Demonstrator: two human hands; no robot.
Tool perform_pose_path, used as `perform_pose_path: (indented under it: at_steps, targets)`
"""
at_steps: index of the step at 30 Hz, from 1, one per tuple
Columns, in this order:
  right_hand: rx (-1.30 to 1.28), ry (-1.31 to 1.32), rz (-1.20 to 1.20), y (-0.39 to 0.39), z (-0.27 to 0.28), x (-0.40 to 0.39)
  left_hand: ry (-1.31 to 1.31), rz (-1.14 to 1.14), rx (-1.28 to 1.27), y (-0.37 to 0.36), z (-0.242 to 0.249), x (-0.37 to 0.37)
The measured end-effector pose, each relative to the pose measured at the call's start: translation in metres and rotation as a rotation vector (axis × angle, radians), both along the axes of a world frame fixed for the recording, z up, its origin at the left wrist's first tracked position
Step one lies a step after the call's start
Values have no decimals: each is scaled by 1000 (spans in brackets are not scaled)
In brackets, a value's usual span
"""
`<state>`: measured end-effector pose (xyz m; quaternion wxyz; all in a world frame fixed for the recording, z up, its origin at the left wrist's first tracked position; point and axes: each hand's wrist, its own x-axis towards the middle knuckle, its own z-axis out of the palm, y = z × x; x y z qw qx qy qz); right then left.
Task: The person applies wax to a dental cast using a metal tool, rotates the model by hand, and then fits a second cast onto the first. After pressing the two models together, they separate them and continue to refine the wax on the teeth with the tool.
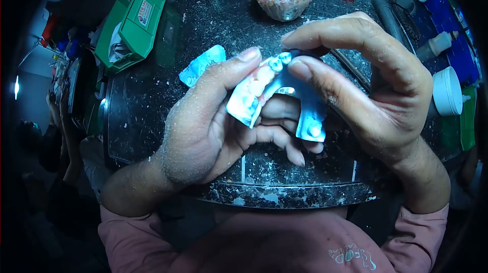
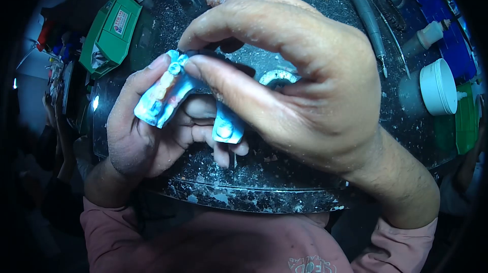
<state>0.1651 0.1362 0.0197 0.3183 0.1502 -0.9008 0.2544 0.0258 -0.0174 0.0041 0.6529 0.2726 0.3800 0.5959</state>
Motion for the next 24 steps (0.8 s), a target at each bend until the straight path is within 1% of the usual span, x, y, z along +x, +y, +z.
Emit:
perform_pose_path:
  at_steps: [2, 3, 4, 6, 7, 9, 10, 12, 13, 15, 16, 24]
  targets:
    - [-506, 106, 14, 1, -31, -6, -244, 43, 24, -1, -4, 3]
    - [-470, 196, 71, -2, -37, -13, -262, 121, -3, -2, -3, 7]
    - [-475, 191, 72, -4, -38, -13, -267, 125, -7, -1, 0, 8]
    - [-566, 45, 35, -9, -34, -11, -75, 127, 32, 0, 4, 7]
    - [-570, 42, 34, -11, -29, -8, -208, 68, 133, -3, -2, 4]
    - [-471, -48, -47, -14, -15, -4, -197, 103, 144, -6, -3, 9]
    - [-475, -50, -46, -12, -13, -3, -184, 136, 156, -9, -4, 12]
    - [-225, -5, 32, -5, -11, -4, -231, 155, 154, -18, -5, 13]
    - [-177, 34, 51, -3, -11, -4, -277, 174, 158, -24, -5, 12]
    - [-181, 36, 47, -3, -13, -3, -368, 209, 166, -31, -6, 8]
    - [-181, 37, 46, -2, -9, 5, -368, 208, 163, -33, -7, 6]
    - [-183, 54, 41, -8, -15, 9, -495, 167, -9, -39, -20, -8]
